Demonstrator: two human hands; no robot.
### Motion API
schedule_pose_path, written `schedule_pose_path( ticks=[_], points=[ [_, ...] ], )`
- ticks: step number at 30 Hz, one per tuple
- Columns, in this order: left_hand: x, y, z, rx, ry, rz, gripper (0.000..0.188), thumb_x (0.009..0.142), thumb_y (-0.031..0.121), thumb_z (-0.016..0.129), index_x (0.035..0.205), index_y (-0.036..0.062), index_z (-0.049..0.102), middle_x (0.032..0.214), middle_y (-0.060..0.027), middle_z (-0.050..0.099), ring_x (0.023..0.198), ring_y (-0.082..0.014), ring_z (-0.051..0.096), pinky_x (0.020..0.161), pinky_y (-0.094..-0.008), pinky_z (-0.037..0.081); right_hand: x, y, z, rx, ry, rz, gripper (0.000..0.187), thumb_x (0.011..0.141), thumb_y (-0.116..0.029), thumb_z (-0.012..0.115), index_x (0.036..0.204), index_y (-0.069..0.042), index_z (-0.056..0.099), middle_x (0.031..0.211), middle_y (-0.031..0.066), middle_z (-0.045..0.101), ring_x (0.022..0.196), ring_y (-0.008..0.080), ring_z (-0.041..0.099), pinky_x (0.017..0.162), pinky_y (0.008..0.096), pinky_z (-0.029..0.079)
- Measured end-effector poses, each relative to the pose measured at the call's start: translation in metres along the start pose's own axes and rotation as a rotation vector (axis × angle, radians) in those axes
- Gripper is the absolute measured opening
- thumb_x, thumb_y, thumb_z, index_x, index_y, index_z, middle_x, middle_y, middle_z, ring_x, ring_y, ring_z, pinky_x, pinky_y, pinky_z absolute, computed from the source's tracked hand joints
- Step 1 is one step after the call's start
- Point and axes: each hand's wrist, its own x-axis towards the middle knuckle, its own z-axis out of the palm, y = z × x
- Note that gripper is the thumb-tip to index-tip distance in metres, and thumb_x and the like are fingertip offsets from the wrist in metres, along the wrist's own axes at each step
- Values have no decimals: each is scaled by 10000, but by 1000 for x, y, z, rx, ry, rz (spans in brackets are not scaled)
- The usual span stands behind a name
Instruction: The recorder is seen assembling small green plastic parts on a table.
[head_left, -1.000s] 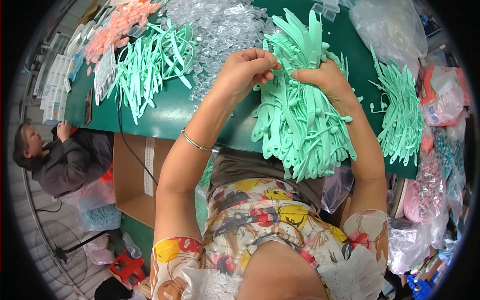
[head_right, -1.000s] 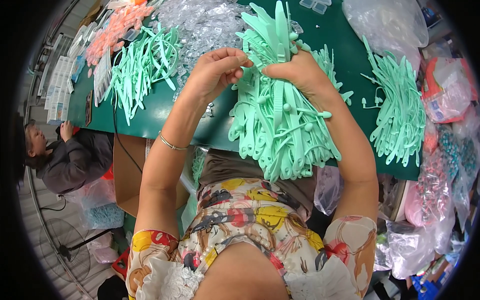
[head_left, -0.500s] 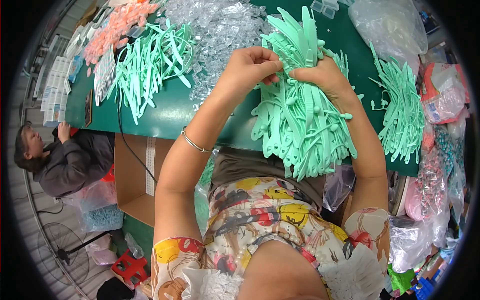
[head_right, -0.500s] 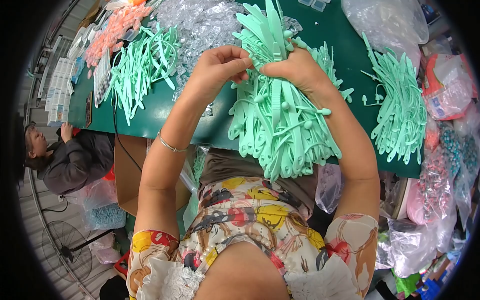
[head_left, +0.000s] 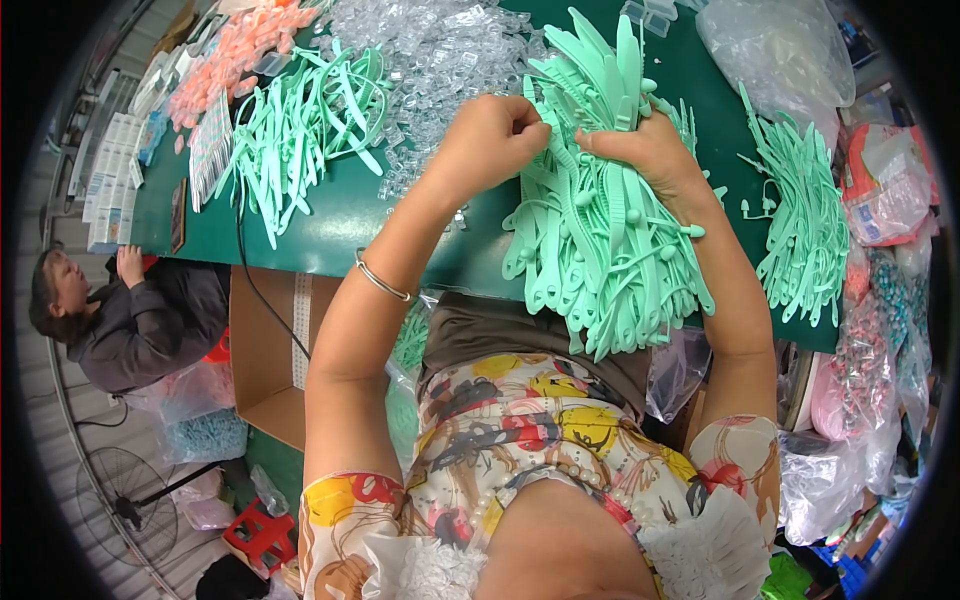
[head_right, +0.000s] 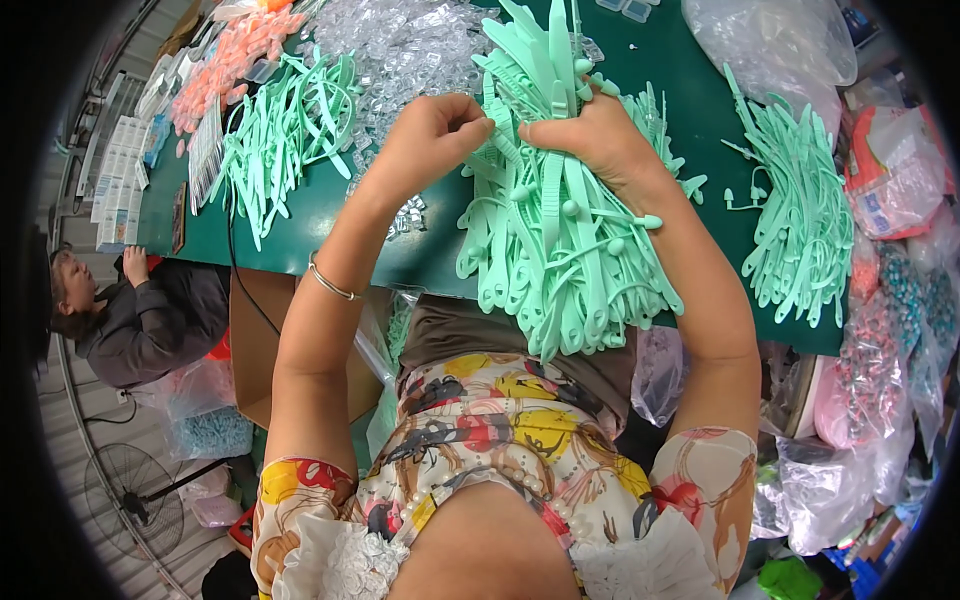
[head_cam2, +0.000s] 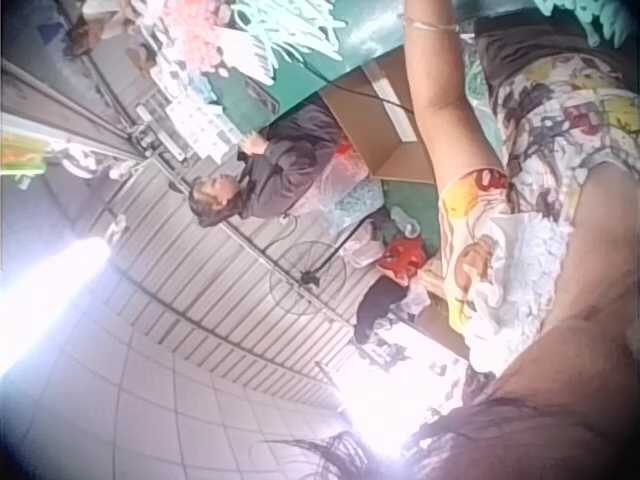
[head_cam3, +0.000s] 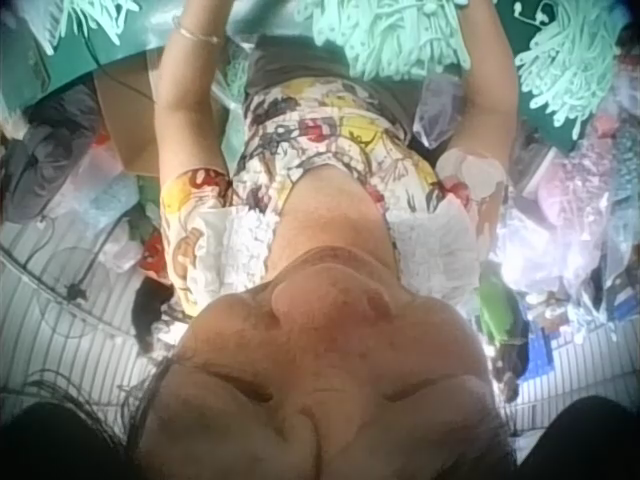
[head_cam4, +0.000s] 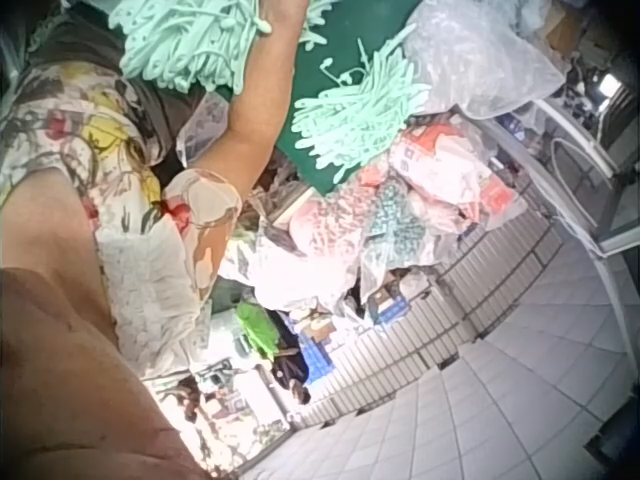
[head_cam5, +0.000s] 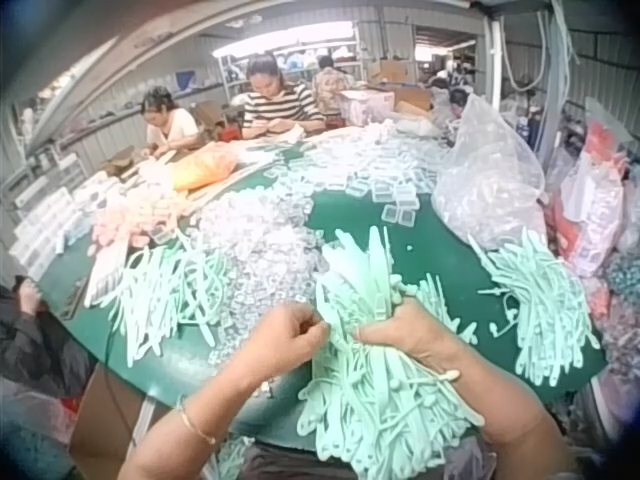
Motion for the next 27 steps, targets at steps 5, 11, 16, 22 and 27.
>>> schedule_pose_path(
  ticks=[5,11,16,22,27],
  points=[
    [3,15,19,-82,-7,-52,249,800,215,612,719,-18,584,591,-5,515,531,-63,419,470,-246,349,-1,6,-3,-32,35,-1,435,655,-63,710,1069,-22,586,940,62,632,825,129,602,736,267,475],
    [-4,19,25,-691,-29,-330,212,813,204,615,704,23,592,641,-10,549,517,-82,476,472,-208,352,1,10,-5,-73,-31,-88,400,651,-65,710,1036,-23,607,943,49,638,819,114,595,742,266,475],
    [-12,12,30,-880,66,-269,173,819,182,612,760,19,601,679,-30,568,521,-85,480,492,-212,360,-1,4,-2,-102,-47,-60,398,665,-84,716,1044,-25,611,926,34,640,821,96,585,735,251,471],
    [-7,6,20,-929,120,-204,177,831,190,609,792,18,599,686,-24,567,526,-78,468,495,-212,360,-1,5,-3,-73,-11,-73,370,691,-98,705,1042,-23,615,914,43,646,827,116,598,750,249,469],
    [0,0,14,-664,76,-212,202,829,220,615,795,22,597,685,-10,565,538,-75,475,506,-205,368,1,7,-15,126,-30,-35,367,717,-107,687,1048,26,598,946,98,652,849,161,626,779,279,491]
  ],
)
